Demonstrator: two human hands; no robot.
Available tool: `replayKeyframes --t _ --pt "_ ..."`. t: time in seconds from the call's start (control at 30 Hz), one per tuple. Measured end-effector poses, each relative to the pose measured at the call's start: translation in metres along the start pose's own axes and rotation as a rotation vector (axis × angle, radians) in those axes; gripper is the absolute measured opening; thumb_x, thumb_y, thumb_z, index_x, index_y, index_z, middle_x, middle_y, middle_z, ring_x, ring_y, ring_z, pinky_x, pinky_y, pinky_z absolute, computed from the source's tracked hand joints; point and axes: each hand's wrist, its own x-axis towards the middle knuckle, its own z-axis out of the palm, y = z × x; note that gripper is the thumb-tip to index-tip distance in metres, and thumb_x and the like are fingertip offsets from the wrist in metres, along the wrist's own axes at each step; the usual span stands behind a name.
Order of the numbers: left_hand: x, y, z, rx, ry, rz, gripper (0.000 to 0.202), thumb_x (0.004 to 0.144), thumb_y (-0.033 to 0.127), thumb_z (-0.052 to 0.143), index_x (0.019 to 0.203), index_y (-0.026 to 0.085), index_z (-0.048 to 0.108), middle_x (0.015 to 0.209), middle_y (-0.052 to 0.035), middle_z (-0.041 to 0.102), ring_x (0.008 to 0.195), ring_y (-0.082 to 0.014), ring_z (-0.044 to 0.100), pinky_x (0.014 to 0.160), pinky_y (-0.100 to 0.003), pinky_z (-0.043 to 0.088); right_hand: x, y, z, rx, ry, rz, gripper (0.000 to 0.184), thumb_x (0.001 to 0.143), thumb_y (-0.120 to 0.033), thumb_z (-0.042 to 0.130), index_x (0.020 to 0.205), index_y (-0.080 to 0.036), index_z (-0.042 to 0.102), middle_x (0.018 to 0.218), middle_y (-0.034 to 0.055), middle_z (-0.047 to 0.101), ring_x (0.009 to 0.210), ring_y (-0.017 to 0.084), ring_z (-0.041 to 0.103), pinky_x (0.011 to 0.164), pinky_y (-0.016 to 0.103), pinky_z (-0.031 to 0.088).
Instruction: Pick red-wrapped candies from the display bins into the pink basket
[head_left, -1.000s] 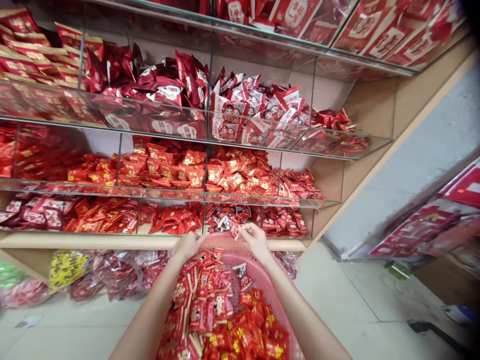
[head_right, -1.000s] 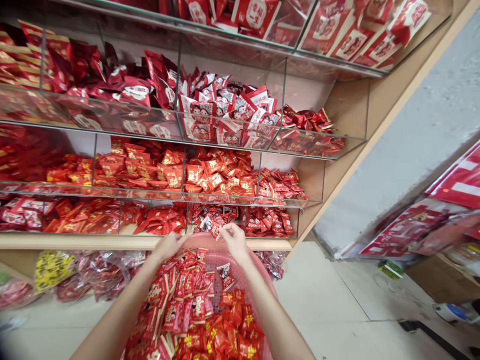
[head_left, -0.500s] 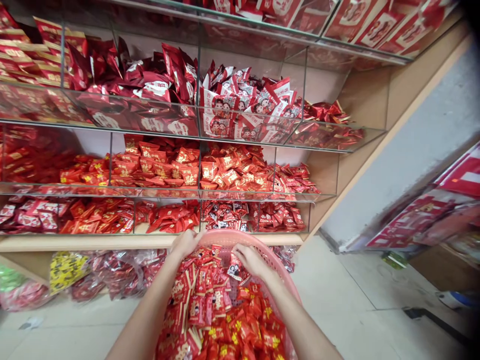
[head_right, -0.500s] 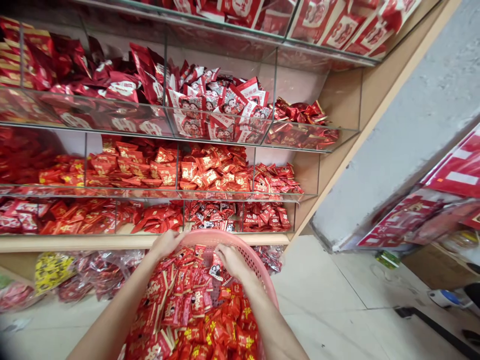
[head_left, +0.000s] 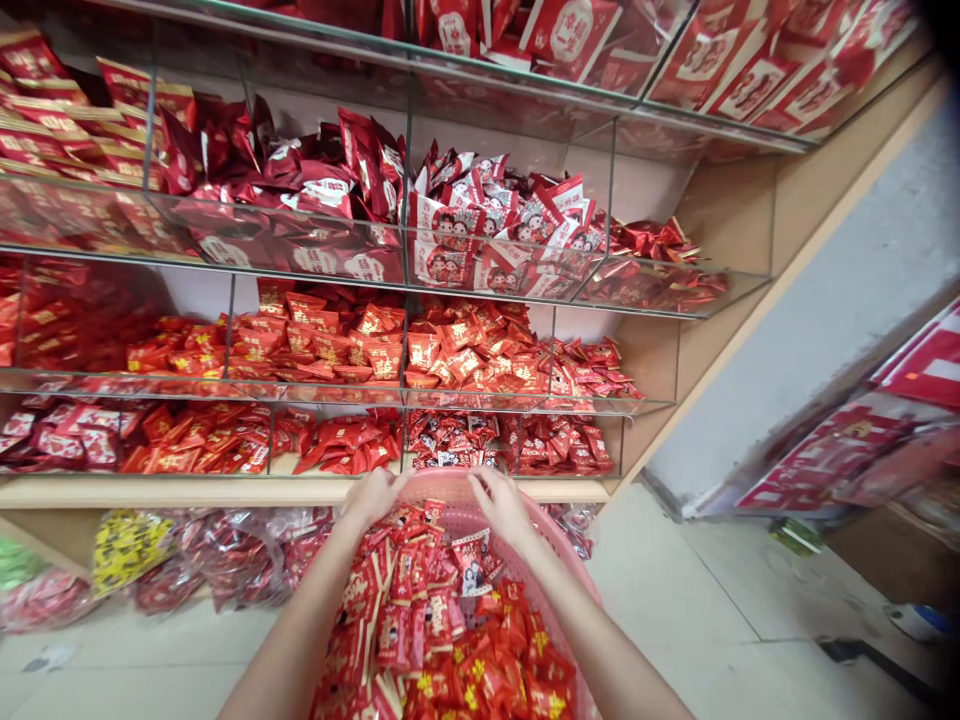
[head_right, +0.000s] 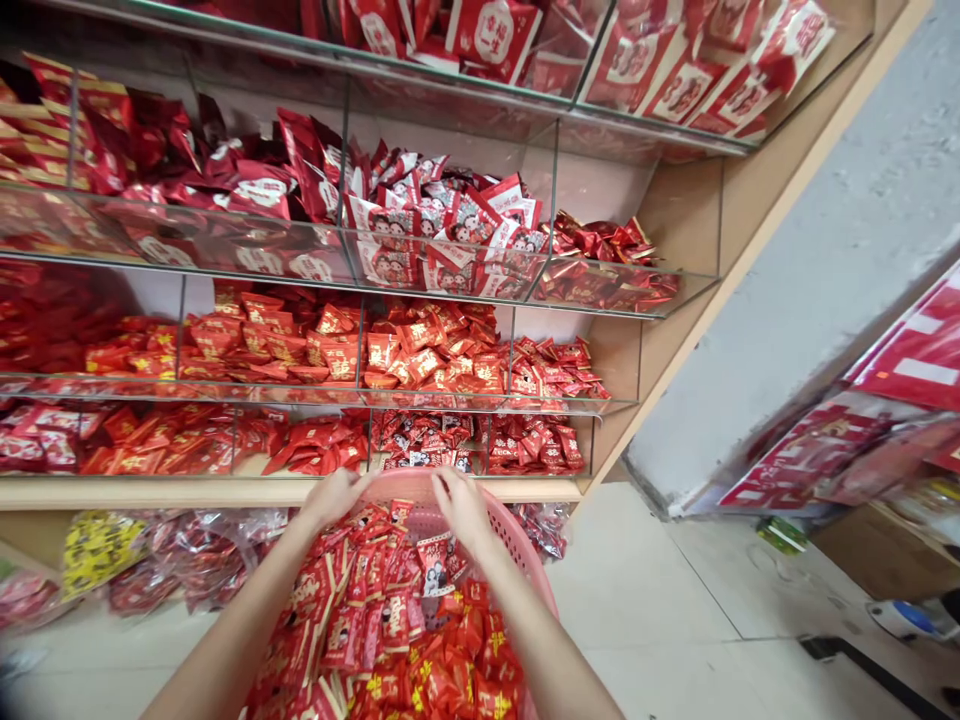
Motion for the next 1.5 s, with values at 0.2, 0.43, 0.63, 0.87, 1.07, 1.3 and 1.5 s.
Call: replayKeyframes --t 0.2,0.43,0.63,0.87,1.07,1.3,1.5 --pt "0.0 -0.002 0.002 -0.006 0.013 0.001 0.069 0.075 0.072 0.019 0.06 0.019 0.06 0.067 -0.0088 0.066 0.066 -0.0209 0.061 0.057 -0.027 0.036 0.061 0.021 0.004 -0.165 -0.041 0.38 0.019 0.081 -0.033 0.049 0.084 -0.02 0.063 0.088 0.0045 0.065 0.082 0.015 0.058 0.073 0.023 0.04" --pt "0.002 -0.003 0.003 0.002 0.009 0.006 0.067 0.076 0.07 0.021 0.063 0.019 0.063 0.068 -0.0097 0.066 0.069 -0.0225 0.062 0.059 -0.028 0.038 0.079 0.057 0.027 -0.182 -0.175 0.719 0.03 0.071 -0.044 0.057 0.068 -0.016 0.066 0.078 0.01 0.067 0.071 0.02 0.062 0.054 0.025 0.038" --pt "0.001 -0.002 0.001 0.005 -0.003 0.001 0.063 0.076 0.068 0.026 0.065 0.019 0.064 0.071 -0.0104 0.067 0.072 -0.023 0.062 0.061 -0.027 0.039 0.081 0.075 0.036 -0.112 -0.203 0.725 0.021 0.068 -0.036 0.061 0.063 -0.016 0.064 0.059 0.0032 0.062 0.058 0.014 0.058 0.05 0.02 0.035" --pt "0.0 0.0 -0.002 0.013 -0.009 -0.003 0.063 0.076 0.068 0.025 0.067 0.019 0.065 0.073 -0.0117 0.067 0.074 -0.0247 0.062 0.063 -0.029 0.04 0.081 0.087 0.042 -0.007 -0.187 0.696 0.02 0.067 -0.031 0.059 0.052 -0.018 0.058 0.042 -0.0036 0.048 0.044 0.01 0.047 0.047 0.021 0.032" --pt "0.0 0.001 -0.003 0.009 -0.014 0.001 0.068 0.075 0.07 0.021 0.068 0.019 0.065 0.074 -0.0124 0.067 0.076 -0.026 0.062 0.065 -0.031 0.041 0.075 0.083 0.036 0.093 -0.039 0.604 0.024 0.073 -0.034 0.05 0.058 -0.018 0.058 0.051 -0.0017 0.053 0.054 0.012 0.051 0.054 0.021 0.037" --pt "0.001 -0.003 0.001 0.005 -0.005 0.002 0.062 0.076 0.067 0.025 0.065 0.019 0.063 0.073 -0.0113 0.067 0.074 -0.0241 0.063 0.062 -0.028 0.04 0.056 0.063 0.011 0.269 0.125 0.433 0.035 0.079 -0.049 0.037 0.068 -0.018 0.05 0.064 -0.0002 0.053 0.064 0.013 0.051 0.059 0.022 0.043" --pt "0.0 -0.002 0.0 -0.01 -0.007 -0.005 0.06 0.077 0.066 0.028 0.065 0.019 0.063 0.074 -0.0115 0.068 0.075 -0.0233 0.064 0.063 -0.027 0.041 0.018 0.026 -0.013 0.487 0.117 0.368 0.043 0.074 -0.063 0.043 0.074 -0.02 0.046 0.072 0.0004 0.054 0.066 0.015 0.057 0.061 0.026 0.048"
